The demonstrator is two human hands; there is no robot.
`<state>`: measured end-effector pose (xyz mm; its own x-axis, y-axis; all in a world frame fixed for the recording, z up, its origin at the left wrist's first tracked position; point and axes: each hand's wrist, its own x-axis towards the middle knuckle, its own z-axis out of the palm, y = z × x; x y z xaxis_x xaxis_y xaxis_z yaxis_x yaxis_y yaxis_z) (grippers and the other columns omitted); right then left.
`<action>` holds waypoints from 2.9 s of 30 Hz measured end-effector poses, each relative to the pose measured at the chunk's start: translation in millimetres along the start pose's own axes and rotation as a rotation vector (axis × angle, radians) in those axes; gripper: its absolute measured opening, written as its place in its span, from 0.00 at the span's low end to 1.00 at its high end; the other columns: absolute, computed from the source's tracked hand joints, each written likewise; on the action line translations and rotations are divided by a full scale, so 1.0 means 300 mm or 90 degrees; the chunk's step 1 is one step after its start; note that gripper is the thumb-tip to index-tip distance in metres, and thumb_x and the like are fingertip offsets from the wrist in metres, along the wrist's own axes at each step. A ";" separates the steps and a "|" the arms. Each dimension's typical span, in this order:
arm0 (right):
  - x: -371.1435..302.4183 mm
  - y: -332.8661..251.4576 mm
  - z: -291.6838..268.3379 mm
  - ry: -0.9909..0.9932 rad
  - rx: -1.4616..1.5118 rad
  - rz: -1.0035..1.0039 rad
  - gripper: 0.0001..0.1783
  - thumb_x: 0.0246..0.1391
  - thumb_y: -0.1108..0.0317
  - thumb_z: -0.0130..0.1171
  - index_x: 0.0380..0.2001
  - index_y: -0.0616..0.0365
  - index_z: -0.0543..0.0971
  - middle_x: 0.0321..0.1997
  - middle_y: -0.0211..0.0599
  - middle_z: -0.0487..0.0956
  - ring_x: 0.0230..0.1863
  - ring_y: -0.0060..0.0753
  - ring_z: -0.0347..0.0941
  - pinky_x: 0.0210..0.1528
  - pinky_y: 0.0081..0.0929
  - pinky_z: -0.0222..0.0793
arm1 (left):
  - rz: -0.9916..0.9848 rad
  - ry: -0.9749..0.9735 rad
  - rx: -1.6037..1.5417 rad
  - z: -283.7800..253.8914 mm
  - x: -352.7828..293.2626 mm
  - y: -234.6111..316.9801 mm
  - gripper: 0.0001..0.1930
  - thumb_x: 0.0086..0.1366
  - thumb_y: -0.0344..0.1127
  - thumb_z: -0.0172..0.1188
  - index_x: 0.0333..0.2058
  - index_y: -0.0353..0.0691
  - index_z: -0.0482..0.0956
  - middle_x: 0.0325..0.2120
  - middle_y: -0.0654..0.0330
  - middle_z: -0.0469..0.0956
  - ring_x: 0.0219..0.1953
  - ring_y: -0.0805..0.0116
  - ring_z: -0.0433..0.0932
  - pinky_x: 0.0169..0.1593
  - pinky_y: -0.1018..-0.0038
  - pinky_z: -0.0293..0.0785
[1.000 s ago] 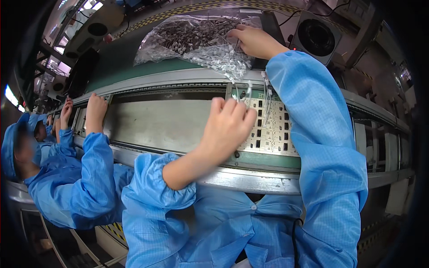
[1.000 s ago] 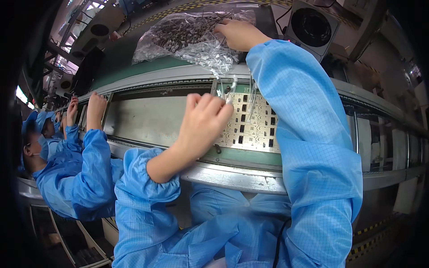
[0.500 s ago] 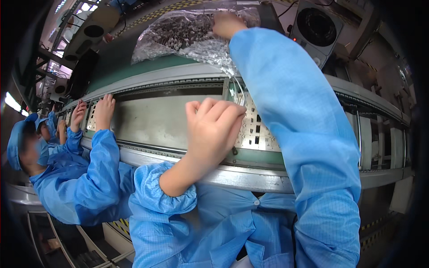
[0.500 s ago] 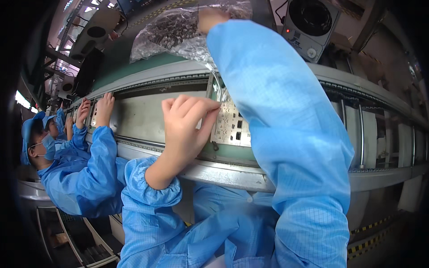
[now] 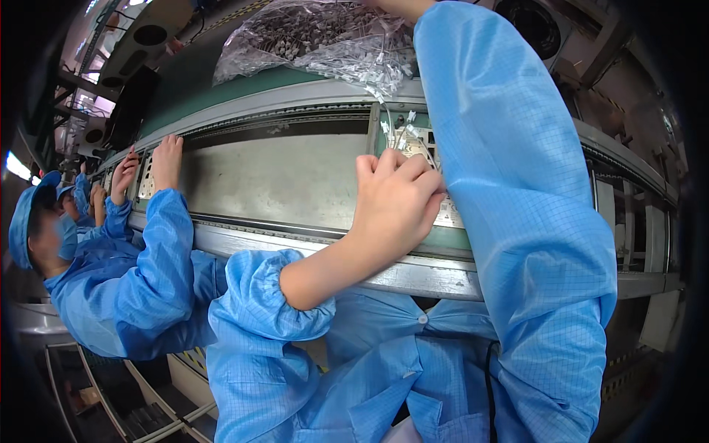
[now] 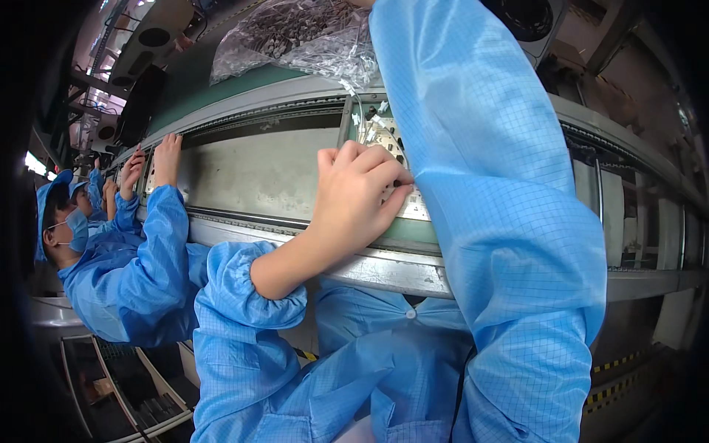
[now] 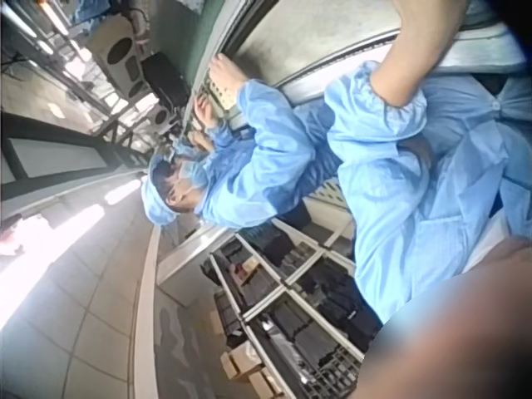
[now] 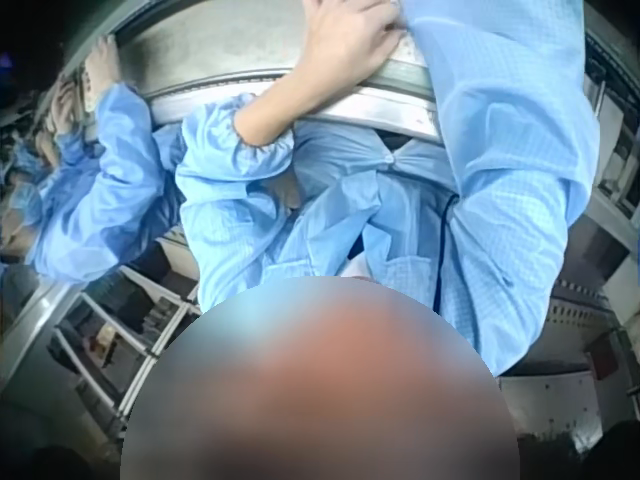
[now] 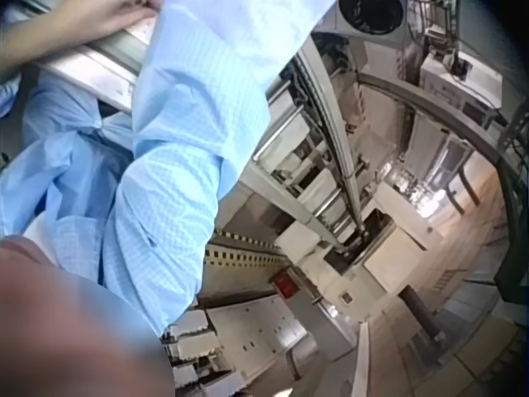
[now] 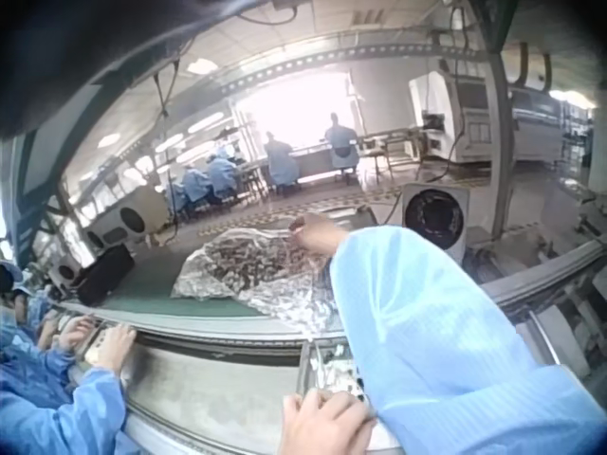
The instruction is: Manually inserting components into a printed circuit board on an assembly line.
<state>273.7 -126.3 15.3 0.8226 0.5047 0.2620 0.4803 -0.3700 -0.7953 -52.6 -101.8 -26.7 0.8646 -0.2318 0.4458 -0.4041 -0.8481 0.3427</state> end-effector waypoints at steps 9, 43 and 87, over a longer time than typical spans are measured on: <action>-0.365 -0.134 -0.399 0.154 0.254 -0.037 0.24 0.55 0.75 0.56 0.56 0.67 0.71 0.33 0.38 0.79 0.30 0.27 0.76 0.32 0.23 0.72 | -0.006 -0.050 -0.023 0.013 0.035 0.038 0.04 0.51 0.31 0.69 0.28 0.49 0.86 0.33 0.72 0.79 0.44 0.64 0.72 0.50 0.63 0.58; -1.207 -0.041 -0.388 0.192 0.131 -0.004 0.05 0.64 0.75 0.52 0.42 0.63 0.75 0.32 0.31 0.77 0.34 0.19 0.74 0.36 0.17 0.72 | -0.224 0.029 0.132 0.139 0.743 -0.414 0.18 0.62 0.51 0.64 0.44 0.48 0.85 0.38 0.57 0.86 0.43 0.57 0.84 0.48 0.62 0.78; -1.266 -0.047 -0.253 -0.037 -0.367 -0.212 0.16 0.45 0.79 0.64 0.41 0.59 0.84 0.38 0.34 0.77 0.42 0.38 0.72 0.59 0.45 0.58 | -0.152 -0.024 0.170 0.022 0.662 -0.869 0.20 0.56 0.31 0.61 0.49 0.51 0.83 0.39 0.55 0.83 0.43 0.58 0.83 0.47 0.66 0.77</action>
<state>-22.5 -372.0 -31.5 0.5917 0.6999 0.4000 0.8053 -0.5361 -0.2531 226.5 70.0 -33.0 0.9377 -0.0257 0.3465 -0.1018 -0.9738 0.2033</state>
